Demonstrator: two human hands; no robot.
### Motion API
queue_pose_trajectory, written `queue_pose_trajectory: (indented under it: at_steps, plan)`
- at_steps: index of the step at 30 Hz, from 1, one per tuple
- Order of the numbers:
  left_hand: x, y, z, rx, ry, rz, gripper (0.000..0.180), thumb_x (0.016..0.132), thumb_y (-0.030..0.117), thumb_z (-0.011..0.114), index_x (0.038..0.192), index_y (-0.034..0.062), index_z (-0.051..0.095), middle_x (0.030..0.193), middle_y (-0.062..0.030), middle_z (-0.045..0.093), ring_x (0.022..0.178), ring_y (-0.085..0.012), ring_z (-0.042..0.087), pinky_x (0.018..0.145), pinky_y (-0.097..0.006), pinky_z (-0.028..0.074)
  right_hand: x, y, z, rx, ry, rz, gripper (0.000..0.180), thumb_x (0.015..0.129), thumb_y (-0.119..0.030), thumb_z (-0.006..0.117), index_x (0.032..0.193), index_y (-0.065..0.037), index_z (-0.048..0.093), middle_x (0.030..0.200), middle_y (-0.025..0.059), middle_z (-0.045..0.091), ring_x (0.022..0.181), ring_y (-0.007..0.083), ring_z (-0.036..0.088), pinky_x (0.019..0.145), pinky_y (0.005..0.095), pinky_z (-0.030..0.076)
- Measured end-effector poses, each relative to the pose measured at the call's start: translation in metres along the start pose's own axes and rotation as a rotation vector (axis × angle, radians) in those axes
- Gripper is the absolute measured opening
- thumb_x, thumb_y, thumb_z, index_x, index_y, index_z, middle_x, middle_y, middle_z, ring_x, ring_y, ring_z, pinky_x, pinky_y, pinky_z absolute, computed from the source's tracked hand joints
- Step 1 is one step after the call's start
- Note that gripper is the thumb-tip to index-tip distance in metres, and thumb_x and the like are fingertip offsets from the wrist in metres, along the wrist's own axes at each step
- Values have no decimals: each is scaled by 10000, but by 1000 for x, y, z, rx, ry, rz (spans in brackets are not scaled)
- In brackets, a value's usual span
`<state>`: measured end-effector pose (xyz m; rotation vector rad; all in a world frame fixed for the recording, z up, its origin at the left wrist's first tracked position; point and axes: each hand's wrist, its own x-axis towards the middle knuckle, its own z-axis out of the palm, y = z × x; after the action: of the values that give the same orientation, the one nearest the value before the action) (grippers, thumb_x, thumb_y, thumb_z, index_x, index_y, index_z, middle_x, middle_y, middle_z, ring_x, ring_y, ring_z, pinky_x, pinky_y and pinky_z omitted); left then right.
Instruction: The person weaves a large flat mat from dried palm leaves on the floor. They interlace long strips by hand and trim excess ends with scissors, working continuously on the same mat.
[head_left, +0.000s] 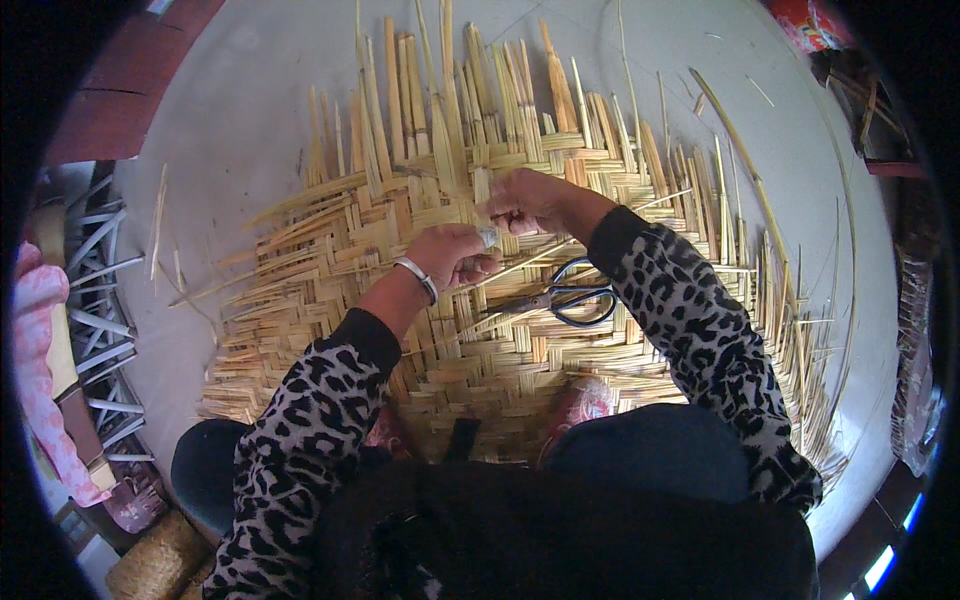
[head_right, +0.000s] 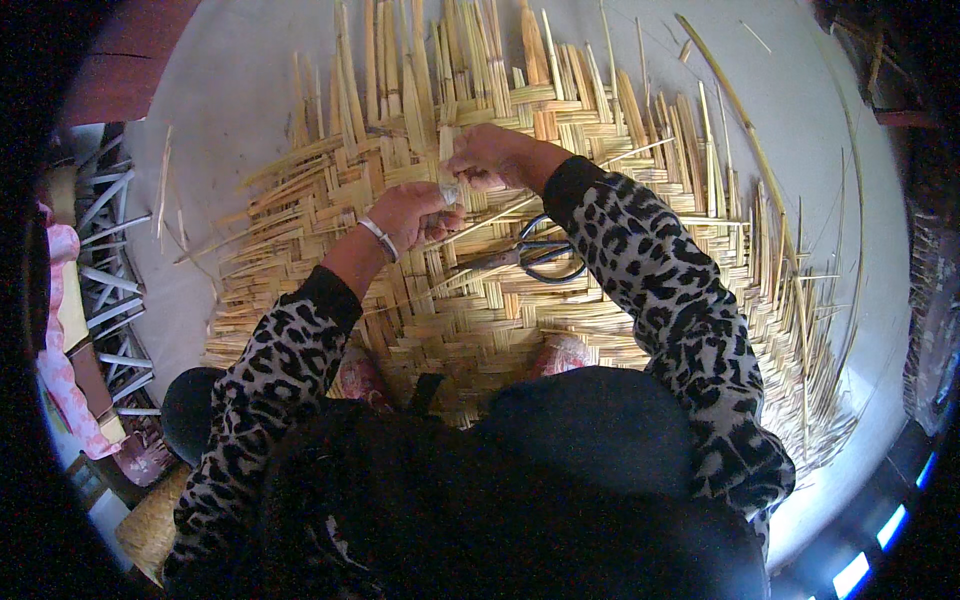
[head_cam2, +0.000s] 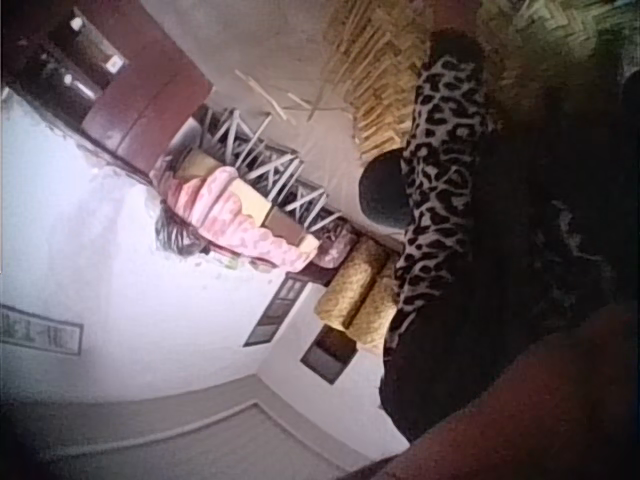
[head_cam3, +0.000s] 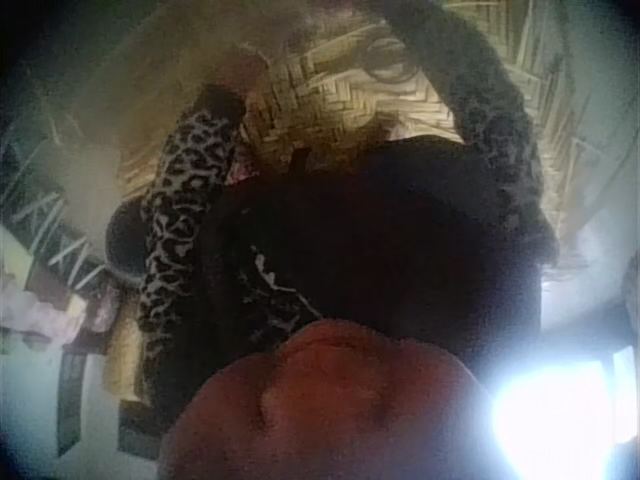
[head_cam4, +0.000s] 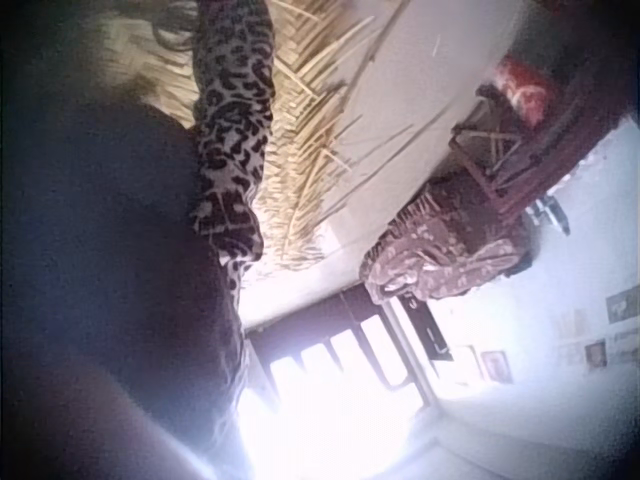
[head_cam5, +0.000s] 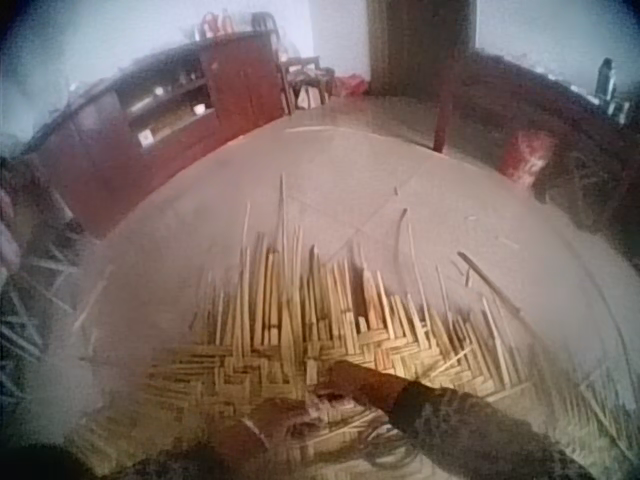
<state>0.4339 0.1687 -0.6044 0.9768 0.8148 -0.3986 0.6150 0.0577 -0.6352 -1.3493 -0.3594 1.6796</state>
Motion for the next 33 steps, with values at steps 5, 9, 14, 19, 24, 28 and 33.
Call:
queue_pose_trajectory:
  at_steps: [5,9,14,19,24,28,33]
  plan:
    - [1,1,1,73,28,11,260,934,216,611,1106,24,643,979,-96,695,800,-158,680,607,-278,530,-10,-8,9,-109,-27,-35,161,842,-153,739,844,-29,637,718,28,600,611,108,564,520,251,457]
    - [7,3,-12,278,24,13,224,889,175,661,1031,2,666,858,-79,688,732,-151,665,579,-275,508,-4,-13,4,-289,59,-253,210,847,-176,744,962,-15,673,757,21,630,647,107,587,584,254,491]
    - [9,2,-27,172,143,55,186,885,174,677,963,6,693,756,-57,672,674,-133,652,531,-250,484,13,-9,-5,-364,140,-389,235,867,-188,732,1000,-6,668,770,31,650,659,101,597,599,257,510]
    - [14,8,-31,242,269,253,189,890,154,678,991,-5,694,778,-64,678,665,-125,643,536,-241,490,20,1,-2,-383,221,-439,269,852,-223,749,862,22,638,704,66,650,650,114,636,568,285,526]
    - [23,7,-29,295,273,347,222,889,113,652,1054,-33,676,842,-93,691,656,-141,649,584,-259,536,15,-6,-5,-514,171,-397,234,883,-193,708,938,22,637,745,80,658,674,140,672,579,291,566]
    - [28,0,-23,421,232,400,257,878,72,586,1099,-38,660,884,-106,691,665,-144,659,631,-270,564,16,-10,-4,-576,170,-363,213,896,-176,688,921,24,619,750,97,657,662,155,682,562,290,574]
    - [27,0,-22,456,211,337,273,916,75,550,1158,-10,646,961,-105,687,740,-148,670,657,-286,579,17,-5,4,-720,211,-438,240,872,-189,706,908,26,606,754,111,661,649,174,691,557,299,574]
